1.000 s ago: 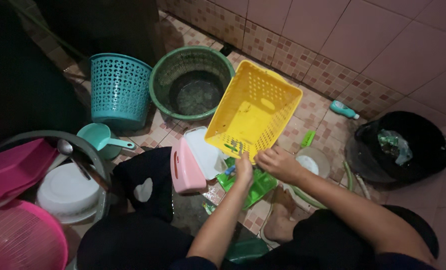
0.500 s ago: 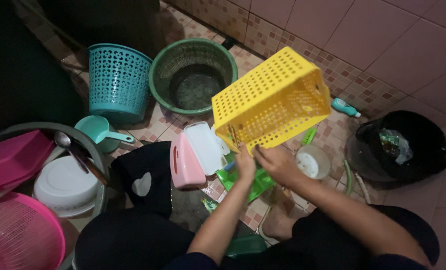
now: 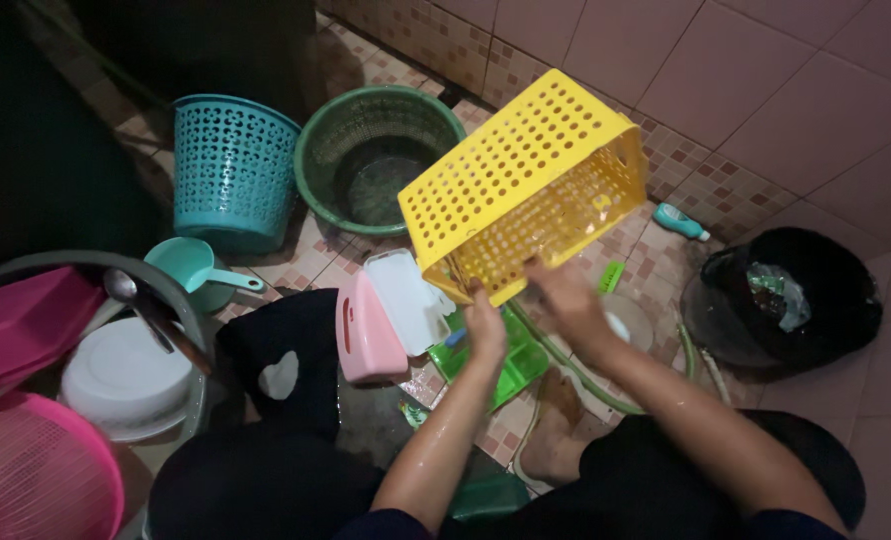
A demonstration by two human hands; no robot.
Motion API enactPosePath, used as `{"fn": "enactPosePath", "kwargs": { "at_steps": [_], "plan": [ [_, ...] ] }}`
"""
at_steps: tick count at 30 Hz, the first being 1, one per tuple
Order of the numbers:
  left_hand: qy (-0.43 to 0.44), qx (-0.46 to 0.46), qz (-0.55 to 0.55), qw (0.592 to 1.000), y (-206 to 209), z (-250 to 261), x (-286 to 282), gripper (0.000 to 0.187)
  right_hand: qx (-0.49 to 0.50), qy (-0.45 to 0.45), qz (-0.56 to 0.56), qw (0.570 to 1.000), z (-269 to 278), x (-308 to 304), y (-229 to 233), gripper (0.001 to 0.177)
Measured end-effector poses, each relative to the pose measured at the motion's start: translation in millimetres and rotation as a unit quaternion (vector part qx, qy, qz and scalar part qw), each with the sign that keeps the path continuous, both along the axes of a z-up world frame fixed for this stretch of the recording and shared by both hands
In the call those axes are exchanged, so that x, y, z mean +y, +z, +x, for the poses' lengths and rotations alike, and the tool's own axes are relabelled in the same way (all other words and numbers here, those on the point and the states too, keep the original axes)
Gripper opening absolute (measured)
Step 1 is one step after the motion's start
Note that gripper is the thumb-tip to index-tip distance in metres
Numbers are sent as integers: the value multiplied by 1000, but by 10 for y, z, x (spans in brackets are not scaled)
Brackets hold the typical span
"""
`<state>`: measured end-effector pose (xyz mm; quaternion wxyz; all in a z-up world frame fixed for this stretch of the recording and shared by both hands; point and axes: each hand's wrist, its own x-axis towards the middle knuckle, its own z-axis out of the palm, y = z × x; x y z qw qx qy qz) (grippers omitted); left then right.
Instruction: The person washes plastic containers and yellow baskets by hand, scrubbing the surfaces with a sponge and rinsing them in a bucket of water.
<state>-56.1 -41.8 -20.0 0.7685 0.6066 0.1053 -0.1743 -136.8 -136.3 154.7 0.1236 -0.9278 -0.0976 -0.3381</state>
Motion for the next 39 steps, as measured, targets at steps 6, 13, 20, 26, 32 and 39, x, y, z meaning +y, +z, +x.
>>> {"fn": "enactPosePath", "kwargs": {
  "at_steps": [6, 13, 20, 26, 32, 39],
  "plan": [
    [51, 21, -207, 977, -102, 19, -93, 53, 48, 147, -24, 988, 30, 97, -112, 39],
    [39, 56, -214, 974, 87, 79, 6, 50, -5, -20, -116, 993, 111, -244, 33, 45],
    [54, 49, -331, 941, 86, 79, -20, 48, 41, 119, -110, 986, 98, 113, -276, 42],
    [68, 42, -343, 936, 195, 154, 39, 50, -3, -63, -142, 988, 109, -171, -8, 47],
    [28, 28, -345, 938, 161, 74, 6, 55, 27, 91, -144, 985, 35, 173, -254, 43],
    [62, 23, -316, 946, 242, 149, 22, 45, -7, -118, -139, 983, 147, -27, 39, 44]
  ]
}}
